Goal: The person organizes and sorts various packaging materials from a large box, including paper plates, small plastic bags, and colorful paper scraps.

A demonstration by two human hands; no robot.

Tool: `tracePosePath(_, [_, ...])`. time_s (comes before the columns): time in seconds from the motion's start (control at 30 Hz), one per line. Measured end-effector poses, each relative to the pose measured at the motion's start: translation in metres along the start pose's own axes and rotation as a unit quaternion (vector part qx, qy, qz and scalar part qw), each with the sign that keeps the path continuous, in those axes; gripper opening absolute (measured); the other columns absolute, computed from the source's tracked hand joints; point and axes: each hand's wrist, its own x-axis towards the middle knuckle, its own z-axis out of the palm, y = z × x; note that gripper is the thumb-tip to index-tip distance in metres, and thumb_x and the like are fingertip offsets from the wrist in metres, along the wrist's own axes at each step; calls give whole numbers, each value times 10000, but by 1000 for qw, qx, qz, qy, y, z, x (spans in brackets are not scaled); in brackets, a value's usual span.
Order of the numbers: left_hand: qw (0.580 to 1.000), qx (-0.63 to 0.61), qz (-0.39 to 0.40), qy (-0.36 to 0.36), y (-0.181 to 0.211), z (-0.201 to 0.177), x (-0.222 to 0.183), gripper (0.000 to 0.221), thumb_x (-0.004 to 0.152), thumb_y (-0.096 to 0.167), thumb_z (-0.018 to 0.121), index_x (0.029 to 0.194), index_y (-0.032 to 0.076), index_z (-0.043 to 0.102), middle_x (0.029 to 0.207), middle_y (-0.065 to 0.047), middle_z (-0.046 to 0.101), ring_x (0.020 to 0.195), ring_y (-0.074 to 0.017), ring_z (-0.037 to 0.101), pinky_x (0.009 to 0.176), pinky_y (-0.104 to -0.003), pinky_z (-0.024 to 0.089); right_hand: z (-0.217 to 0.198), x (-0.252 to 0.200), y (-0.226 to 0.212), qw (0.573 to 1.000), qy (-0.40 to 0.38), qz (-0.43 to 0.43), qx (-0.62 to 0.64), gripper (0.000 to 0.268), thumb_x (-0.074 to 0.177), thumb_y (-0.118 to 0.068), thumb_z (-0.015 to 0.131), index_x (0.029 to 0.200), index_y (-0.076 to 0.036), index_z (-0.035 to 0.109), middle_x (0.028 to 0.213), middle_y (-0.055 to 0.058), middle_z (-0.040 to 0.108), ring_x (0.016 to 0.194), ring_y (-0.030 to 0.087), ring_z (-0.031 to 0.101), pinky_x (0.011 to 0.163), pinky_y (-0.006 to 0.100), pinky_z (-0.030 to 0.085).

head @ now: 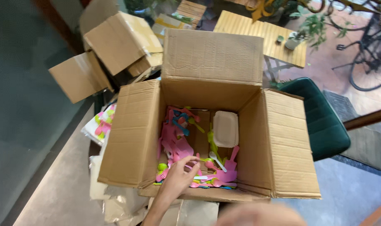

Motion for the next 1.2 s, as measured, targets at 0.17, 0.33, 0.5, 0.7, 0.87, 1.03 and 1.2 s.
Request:
tracePosePath(0.17, [998, -59, 4, 17, 18, 12, 41, 583, 998, 405, 519, 1527, 167, 463, 1377, -43, 658, 1191, -171, 686, 1008, -336, 566, -79, 106, 47, 923, 370, 41, 97, 299, 1002, -234, 537, 1227, -124, 699, 1175, 7, 768, 1105, 125, 692, 1018, 277, 471])
tracePosePath(0.33, [997, -79, -6, 5, 13, 66, 133, 568, 1035, 351, 511, 1446, -42, 505, 1022, -119, 600, 896, -212, 548, 761, -356, 425, -23, 174, 169, 917, 302, 155, -209, 727, 827, -181, 603, 1501, -16, 385, 1274, 243, 571, 1108, 462, 643, 923, 542, 552])
tracePosePath(0.5, [994, -69, -83, -20, -4, 120, 206, 550, 1105, 316, 351, 1533, -30, 340, 1653, -223, 242, 1562, -310, 247, 1297, -448, 218, -31, 114, 66, 930, 313, 173, -81, 482, 1032, -227, 405, 1499, -106, 404, 1525, 128, 472, 1298, 412, 529, 1024, 565, 481])
tracePosePath(0.7, [998, 16, 6, 54, -26, 175, 250, 573, 1025, 358, 386, 1464, -7, 424, 1374, -295, 534, 1314, -437, 511, 1122, -481, 379, -8, 60, 60, 902, 422, 76, 44, 438, 1004, -198, 511, 1430, -105, 560, 1453, 77, 609, 1349, 188, 592, 1157, 333, 411])
tracePosePath(0.87, [991, -85, -41, 92, -8, 171, 239, 568, 1027, 284, 458, 1481, -56, 421, 1450, -255, 554, 1354, -355, 570, 1149, -440, 441, 31, 55, 96, 852, 522, -14, 45, 376, 980, -115, 558, 1339, -77, 663, 1245, 80, 747, 1140, 147, 740, 1052, 266, 520])
tracePosePath(1.03, [992, -51, -16, 116, -6, 182, 241, 569, 988, 298, 441, 1462, -16, 451, 1426, -254, 558, 1350, -384, 520, 1144, -453, 378, 13, 55, 74, 858, 510, 12, 56, 384, 975, -120, 561, 1348, -91, 650, 1261, 69, 738, 1155, 152, 729, 1062, 286, 509])
tracePosePath(1.2, [985, -67, -36, 157, -6, 187, 248, 580, 972, 283, 487, 1468, -17, 454, 1423, -261, 568, 1353, -385, 529, 1150, -454, 390, 17, 61, 89, 867, 496, -9, 45, 391, 978, -110, 556, 1361, -57, 618, 1252, 105, 728, 1135, 182, 731, 1048, 300, 530])
